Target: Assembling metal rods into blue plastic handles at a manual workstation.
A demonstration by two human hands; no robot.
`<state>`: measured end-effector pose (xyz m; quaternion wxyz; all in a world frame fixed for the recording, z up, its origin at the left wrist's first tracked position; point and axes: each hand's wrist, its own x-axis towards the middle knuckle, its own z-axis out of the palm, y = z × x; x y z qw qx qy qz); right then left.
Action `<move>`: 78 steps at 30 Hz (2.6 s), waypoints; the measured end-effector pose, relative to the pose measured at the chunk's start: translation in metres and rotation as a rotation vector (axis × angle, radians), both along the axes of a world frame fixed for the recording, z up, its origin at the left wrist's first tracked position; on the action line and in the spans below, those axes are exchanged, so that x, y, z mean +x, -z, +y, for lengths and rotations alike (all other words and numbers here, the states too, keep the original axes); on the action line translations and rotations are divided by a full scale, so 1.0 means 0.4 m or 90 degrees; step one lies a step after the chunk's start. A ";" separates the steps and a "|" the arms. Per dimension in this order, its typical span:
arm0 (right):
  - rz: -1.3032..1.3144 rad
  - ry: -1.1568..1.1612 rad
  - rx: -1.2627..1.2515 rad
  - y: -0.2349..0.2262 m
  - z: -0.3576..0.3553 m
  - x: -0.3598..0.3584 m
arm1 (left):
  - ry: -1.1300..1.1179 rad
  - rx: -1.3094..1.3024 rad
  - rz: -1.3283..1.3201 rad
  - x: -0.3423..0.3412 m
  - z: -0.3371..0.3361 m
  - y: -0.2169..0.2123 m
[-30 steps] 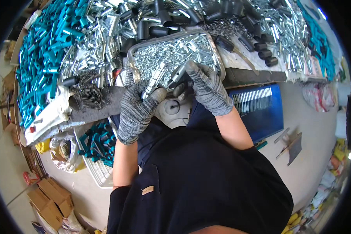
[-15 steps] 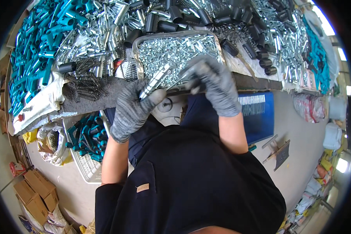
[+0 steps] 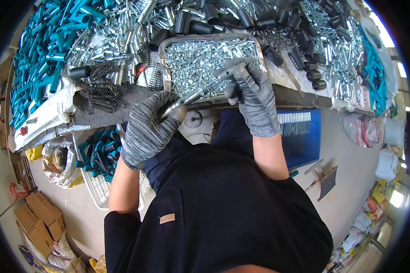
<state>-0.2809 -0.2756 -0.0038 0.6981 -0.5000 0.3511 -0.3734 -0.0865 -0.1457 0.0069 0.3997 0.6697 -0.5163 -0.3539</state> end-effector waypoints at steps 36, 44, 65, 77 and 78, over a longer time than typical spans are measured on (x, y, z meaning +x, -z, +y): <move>0.019 -0.062 -0.177 0.029 0.057 0.075 | 0.028 0.082 0.189 0.026 -0.002 -0.058; 0.078 -0.076 -0.156 0.016 0.050 0.103 | -0.017 -0.063 0.032 0.043 0.001 -0.003; 0.712 -0.303 -0.749 -0.044 -0.245 0.776 | -0.120 0.022 0.227 0.184 0.005 0.133; 0.361 -0.093 -0.916 0.001 -0.313 0.766 | -0.140 0.016 0.224 0.170 -0.006 0.174; 0.364 -0.139 -0.859 -0.039 -0.275 0.686 | -0.150 0.015 0.236 0.177 0.002 0.180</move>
